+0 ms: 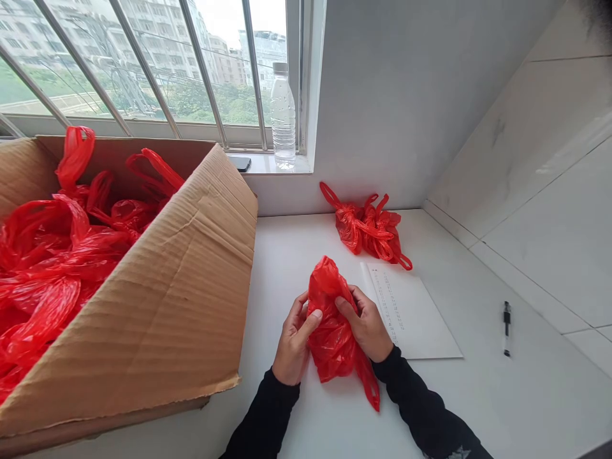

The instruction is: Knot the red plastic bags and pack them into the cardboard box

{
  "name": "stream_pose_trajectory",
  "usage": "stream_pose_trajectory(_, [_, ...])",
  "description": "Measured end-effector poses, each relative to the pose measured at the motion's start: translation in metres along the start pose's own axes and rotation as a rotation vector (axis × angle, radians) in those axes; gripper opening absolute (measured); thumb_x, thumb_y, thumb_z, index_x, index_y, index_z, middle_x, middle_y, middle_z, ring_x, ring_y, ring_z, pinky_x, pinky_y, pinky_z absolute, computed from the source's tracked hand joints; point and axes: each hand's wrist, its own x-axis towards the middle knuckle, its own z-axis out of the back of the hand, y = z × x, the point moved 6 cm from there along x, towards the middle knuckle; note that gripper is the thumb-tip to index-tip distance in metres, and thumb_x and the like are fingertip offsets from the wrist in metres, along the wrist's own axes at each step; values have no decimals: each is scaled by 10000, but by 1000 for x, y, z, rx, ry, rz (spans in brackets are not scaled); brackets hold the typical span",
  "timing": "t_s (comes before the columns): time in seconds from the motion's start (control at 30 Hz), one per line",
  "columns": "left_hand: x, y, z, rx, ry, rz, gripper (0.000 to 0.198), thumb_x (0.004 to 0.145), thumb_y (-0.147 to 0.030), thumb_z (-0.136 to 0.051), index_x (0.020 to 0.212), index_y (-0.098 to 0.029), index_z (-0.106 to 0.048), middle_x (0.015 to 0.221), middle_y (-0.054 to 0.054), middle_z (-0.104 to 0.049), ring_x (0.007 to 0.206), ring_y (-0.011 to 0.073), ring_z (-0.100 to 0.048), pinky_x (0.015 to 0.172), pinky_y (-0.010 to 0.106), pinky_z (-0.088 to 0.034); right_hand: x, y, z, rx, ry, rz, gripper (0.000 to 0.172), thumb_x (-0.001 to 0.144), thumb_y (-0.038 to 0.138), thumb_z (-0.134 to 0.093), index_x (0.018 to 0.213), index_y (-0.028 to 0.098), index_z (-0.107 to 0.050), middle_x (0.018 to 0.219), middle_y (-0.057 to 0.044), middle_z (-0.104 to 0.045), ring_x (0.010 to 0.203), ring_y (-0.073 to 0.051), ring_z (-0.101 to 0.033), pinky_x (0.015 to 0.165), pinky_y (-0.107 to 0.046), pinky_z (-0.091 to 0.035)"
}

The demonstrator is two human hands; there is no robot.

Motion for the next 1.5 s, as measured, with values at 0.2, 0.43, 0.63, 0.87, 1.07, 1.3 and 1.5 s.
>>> stream_pose_trajectory(0.2, [-1, -5, -5, 67, 39, -41, 430, 757, -314, -745, 1168, -220, -664, 1107, 75, -714, 1087, 284, -624, 980, 372, -428, 1, -1, -1, 84, 5, -1, 363, 883, 503, -590, 1112, 222, -624, 1027, -57, -694, 874, -229, -629, 812, -342, -510])
stream_pose_trajectory(0.43, [-3, -4, -2, 63, 26, -9, 582, 813, -340, -700, 1360, -262, -517, 968, 48, -701, 874, 202, -656, 836, 328, -480, 6, -8, 4, 51, -42, 20, 354, 901, 511, -552, 958, 183, -670, 830, -32, -678, 749, -200, -587, 701, -311, -482])
stream_pose_trajectory(0.63, [-2, -4, 8, 105, -75, -55, 761, 752, -296, -766, 1418, -249, -400, 989, 41, -670, 890, 194, -658, 840, 336, -505, 2, -5, 7, -17, -70, 39, 377, 909, 516, -540, 1169, 243, -566, 992, -37, -659, 845, -194, -607, 820, -337, -491])
stream_pose_trajectory(0.87, [-2, -12, 6, 301, -17, -192, 662, 774, -282, -750, 1374, -235, -472, 1312, 105, -593, 1191, 264, -567, 1010, 370, -450, -4, -1, -5, -59, 79, 33, 518, 805, 335, -717, 1264, 280, -481, 1164, -43, -641, 1029, -219, -622, 943, -372, -468])
stream_pose_trajectory(1.07, [-1, -6, 15, 309, -63, -202, 577, 854, -352, -658, 1385, -258, -452, 1172, 82, -618, 1111, 225, -581, 932, 337, -479, 1, -1, 3, 129, -10, 52, 254, 840, 305, -668, 1067, 226, -585, 961, -25, -681, 875, -200, -627, 822, -330, -490])
stream_pose_trajectory(1.3, [0, -4, 1, 233, 131, -110, 478, 866, -335, -649, 1311, -210, -531, 1303, 126, -604, 1213, 276, -552, 1002, 389, -453, -2, -4, -3, 426, 62, -6, 214, 868, 297, -647, 1064, 260, -571, 961, 0, -657, 827, -175, -635, 792, -320, -506])
stream_pose_trajectory(1.5, [2, -5, 9, 263, 28, -165, 356, 828, -310, -698, 1152, -193, -608, 1171, 98, -688, 1094, 248, -629, 981, 369, -469, -3, 10, -11, 216, 217, 73, 465, 822, 298, -697, 1246, 248, -515, 1213, -59, -627, 1125, -247, -591, 1008, -408, -436])
